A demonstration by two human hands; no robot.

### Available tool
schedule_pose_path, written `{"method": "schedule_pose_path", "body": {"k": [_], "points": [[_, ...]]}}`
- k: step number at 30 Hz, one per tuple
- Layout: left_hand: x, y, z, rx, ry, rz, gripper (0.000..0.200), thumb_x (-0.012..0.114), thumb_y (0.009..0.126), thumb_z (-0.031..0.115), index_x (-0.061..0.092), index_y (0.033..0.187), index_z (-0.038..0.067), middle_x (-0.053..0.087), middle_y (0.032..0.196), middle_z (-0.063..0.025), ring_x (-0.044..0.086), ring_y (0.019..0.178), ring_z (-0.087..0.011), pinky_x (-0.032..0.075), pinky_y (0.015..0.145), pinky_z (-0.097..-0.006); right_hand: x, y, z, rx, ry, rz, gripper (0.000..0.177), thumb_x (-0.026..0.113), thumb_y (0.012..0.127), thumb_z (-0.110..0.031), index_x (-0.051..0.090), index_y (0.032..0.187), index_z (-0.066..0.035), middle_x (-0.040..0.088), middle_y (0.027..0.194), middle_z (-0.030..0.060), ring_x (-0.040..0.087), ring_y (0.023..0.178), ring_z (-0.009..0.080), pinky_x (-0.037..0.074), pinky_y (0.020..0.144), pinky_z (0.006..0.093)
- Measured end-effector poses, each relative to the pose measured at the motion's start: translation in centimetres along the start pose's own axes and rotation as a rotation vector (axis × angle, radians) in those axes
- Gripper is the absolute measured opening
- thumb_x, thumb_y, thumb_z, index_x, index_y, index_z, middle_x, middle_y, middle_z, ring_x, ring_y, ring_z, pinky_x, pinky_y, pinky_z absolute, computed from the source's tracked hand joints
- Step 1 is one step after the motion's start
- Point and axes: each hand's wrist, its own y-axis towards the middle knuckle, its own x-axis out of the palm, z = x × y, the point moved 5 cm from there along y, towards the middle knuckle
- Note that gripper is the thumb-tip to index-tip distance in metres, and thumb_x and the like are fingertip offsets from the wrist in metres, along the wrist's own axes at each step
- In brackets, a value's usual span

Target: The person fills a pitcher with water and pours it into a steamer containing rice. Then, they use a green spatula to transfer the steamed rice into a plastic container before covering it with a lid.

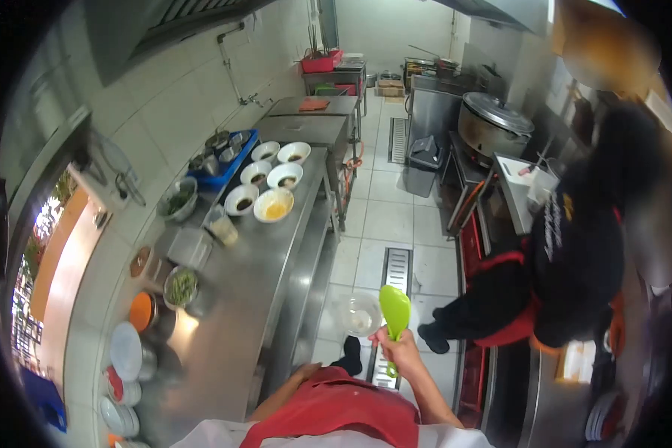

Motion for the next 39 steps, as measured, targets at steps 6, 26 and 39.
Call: {"method": "schedule_pose_path", "body": {"k": [6, 26, 39], "points": [[-14.8, 12.9, 29.6, 0.274, 0.677, -0.042, 0.062, 0.051, 0.088, 0.053, 0.061, 0.117, -0.001, 0.063, 0.113, -0.0244, 0.06, 0.108, -0.0369, 0.047, 0.094, -0.0425, -5.4, 20.1, -9.1, -0.026, 0.083, 0.13, 0.018, 0.059, 0.091, -0.018, 0.059, 0.083, -0.001, 0.057, 0.071, 0.0044, 0.03, 0.042, 0.0035, 0.022, 0.039, 0.0205], [-49.2, 53.7, 83.5, 0.256, 0.54, 0.098, 0.06, 0.067, 0.078, 0.05, 0.06, 0.118, 0.005, 0.061, 0.121, -0.0178, 0.058, 0.114, -0.0326, 0.045, 0.095, -0.0477, -23.0, 94.2, -40.5, -0.077, -0.02, 0.148, 0.018, 0.06, 0.092, -0.022, 0.063, 0.086, -0.005, 0.064, 0.081, 0.0015, 0.039, 0.05, 0.0024, 0.028, 0.045, 0.0204], [-75.2, 88.7, 123.6, 0.652, 0.631, 0.304, 0.033, 0.063, 0.08, 0.023, 0.065, 0.105, 0.001, 0.066, 0.101, -0.0216, 0.055, 0.112, -0.0422, 0.048, 0.091, -0.047, -28.4, 136.7, -57.9, -0.026, -0.003, 0.162, 0.019, 0.058, 0.094, -0.02, 0.065, 0.089, -0.003, 0.061, 0.077, 0.0003, 0.044, 0.056, 0.0056, 0.032, 0.051, 0.0231]]}}
